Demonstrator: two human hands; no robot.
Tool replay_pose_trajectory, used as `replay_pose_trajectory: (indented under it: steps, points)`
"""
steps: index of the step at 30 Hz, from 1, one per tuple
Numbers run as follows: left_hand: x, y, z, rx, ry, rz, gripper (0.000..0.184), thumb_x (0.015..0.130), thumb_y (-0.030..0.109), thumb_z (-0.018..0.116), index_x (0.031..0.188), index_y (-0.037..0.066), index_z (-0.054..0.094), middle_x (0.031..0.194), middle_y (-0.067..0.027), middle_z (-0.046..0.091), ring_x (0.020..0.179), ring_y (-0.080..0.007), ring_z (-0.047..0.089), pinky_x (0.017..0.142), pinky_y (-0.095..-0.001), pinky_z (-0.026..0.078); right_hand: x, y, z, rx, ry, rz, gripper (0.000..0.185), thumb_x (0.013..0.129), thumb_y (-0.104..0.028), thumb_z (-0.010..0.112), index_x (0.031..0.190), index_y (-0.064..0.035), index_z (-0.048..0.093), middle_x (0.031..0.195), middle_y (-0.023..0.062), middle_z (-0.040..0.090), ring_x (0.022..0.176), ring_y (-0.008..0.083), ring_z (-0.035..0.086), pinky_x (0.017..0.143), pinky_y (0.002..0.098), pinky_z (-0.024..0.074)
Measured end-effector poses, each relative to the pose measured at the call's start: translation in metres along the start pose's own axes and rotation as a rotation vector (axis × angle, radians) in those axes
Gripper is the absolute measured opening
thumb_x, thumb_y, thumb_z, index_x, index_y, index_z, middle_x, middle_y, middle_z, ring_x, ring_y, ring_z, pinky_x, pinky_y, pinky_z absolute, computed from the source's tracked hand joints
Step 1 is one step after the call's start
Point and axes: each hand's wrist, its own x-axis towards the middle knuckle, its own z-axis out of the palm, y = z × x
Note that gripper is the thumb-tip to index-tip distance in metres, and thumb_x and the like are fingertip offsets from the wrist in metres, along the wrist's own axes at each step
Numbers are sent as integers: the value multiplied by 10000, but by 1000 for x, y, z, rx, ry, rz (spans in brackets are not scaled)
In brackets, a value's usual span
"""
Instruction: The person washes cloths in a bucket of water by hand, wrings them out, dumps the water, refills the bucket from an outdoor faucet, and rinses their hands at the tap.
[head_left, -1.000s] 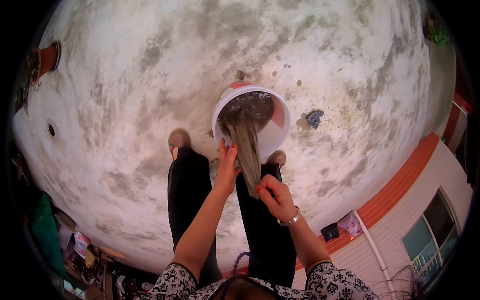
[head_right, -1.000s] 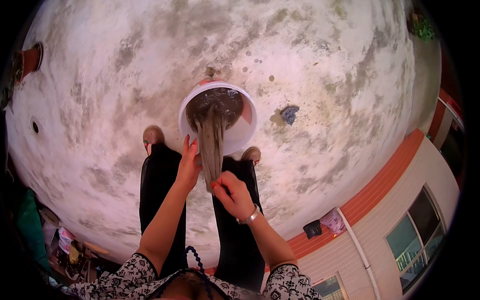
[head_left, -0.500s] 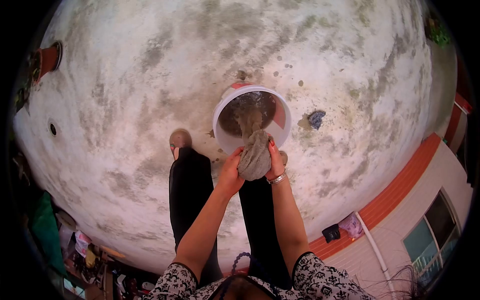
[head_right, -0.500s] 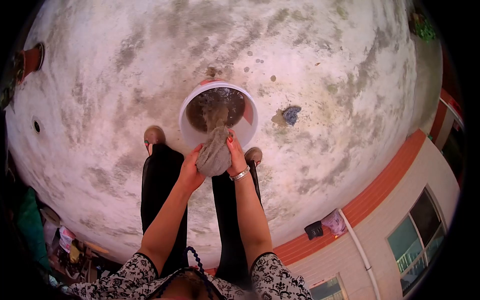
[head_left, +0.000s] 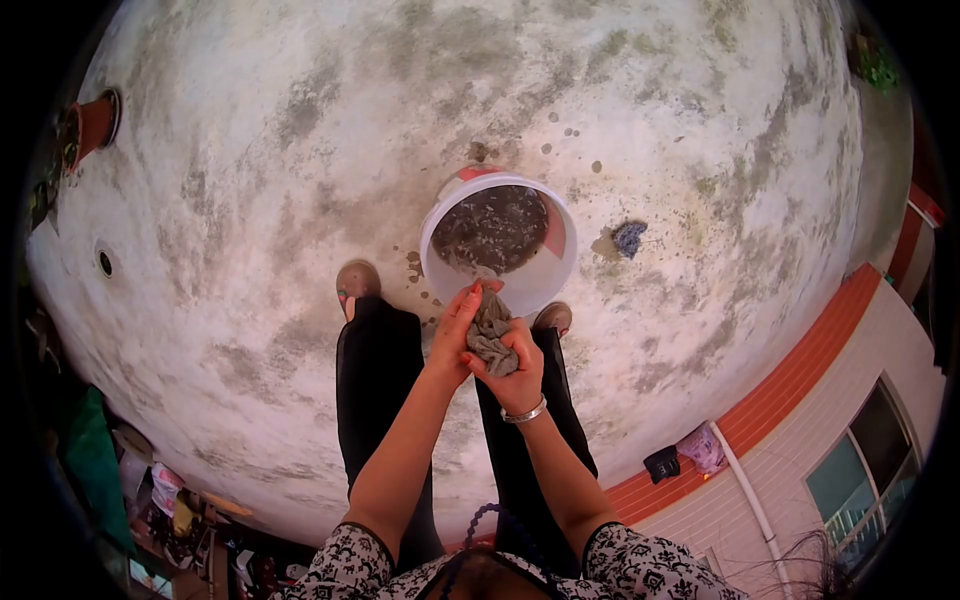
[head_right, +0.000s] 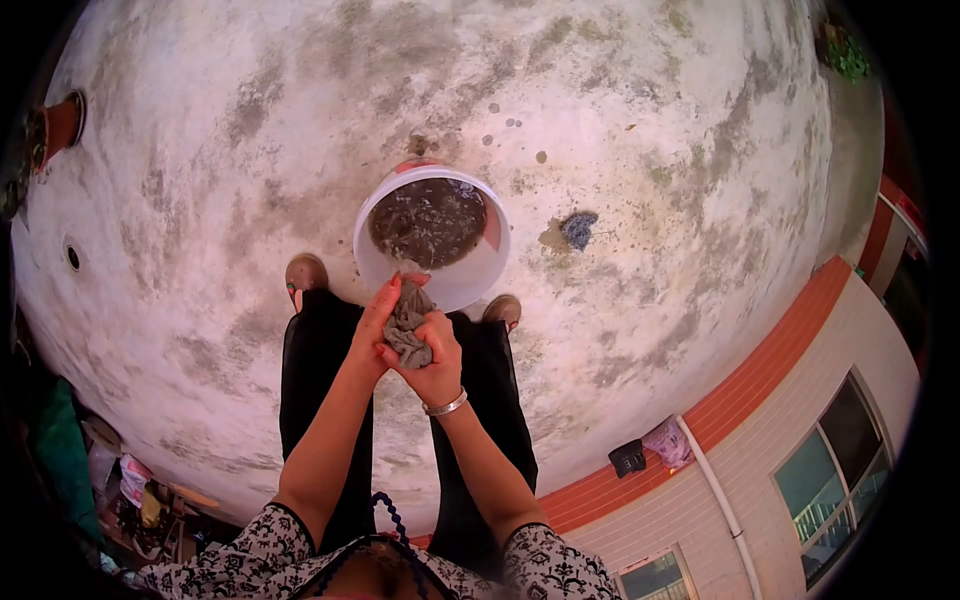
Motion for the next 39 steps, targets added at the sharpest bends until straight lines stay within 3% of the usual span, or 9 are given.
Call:
replay_pose_trajectory:
  steps: [7,9,13,15,19,23,31,37,39]
  points:
    - [-2,-11,17,135,178,128,139,725,72,536,847,35,481,883,-18,498,770,-94,470,688,-223,383,7,31,2,894,512,610,148,700,-9,537,818,-39,454,810,37,523,720,144,513,658,260,424]
    - [-2,-9,22,701,143,428,107,692,32,539,776,43,474,794,-29,490,732,-97,457,653,-222,377,8,38,3,1187,436,800,185,751,-111,497,917,-44,451,884,68,512,799,168,504,713,282,414]
    - [-16,-1,52,634,202,517,150,622,0,560,739,53,481,745,-41,468,709,-150,453,636,-257,372,13,28,-7,1356,251,905,323,792,-279,421,990,-26,450,863,66,523,818,177,496,764,299,394]
    - [-22,-3,52,1089,66,839,216,536,-36,562,720,50,488,757,-54,459,705,-196,438,694,-291,370,12,24,-11,1401,125,1028,378,803,-345,370,1001,-32,450,901,75,507,862,200,481,821,335,361]
    - [-53,-9,72,1215,-23,1012,254,465,-14,576,700,54,507,795,-72,468,746,-261,430,709,-346,363,16,3,-34,1744,-373,1015,241,802,-232,396,922,-34,461,940,117,475,897,246,466,825,444,355]
    - [-72,-9,97,1350,-176,1271,186,495,17,572,666,69,519,796,-54,496,811,-235,459,729,-360,385,32,-23,-56,1559,-606,1019,283,742,-146,432,974,15,454,817,114,480,808,272,481,807,503,355]
    - [-82,-21,102,1786,-666,1509,85,559,146,481,607,80,507,637,-16,456,731,-180,496,755,-297,393,66,-54,-69,456,-1324,603,268,691,-102,442,906,2,565,549,37,459,511,112,418,486,235,353]
    - [-39,-65,70,2033,-698,1509,115,563,197,479,553,86,506,615,-28,471,667,-162,477,673,-290,392,66,-39,-44,-226,-1283,576,245,671,-60,436,831,-105,615,655,71,560,603,139,511,569,256,403]
    - [-28,-68,68,2077,-731,1377,188,666,178,443,766,35,512,753,-81,514,723,-208,483,668,-308,383,65,-33,-37,-365,-1260,393,257,662,-59,431,823,-132,618,713,66,572,672,162,527,610,271,410]
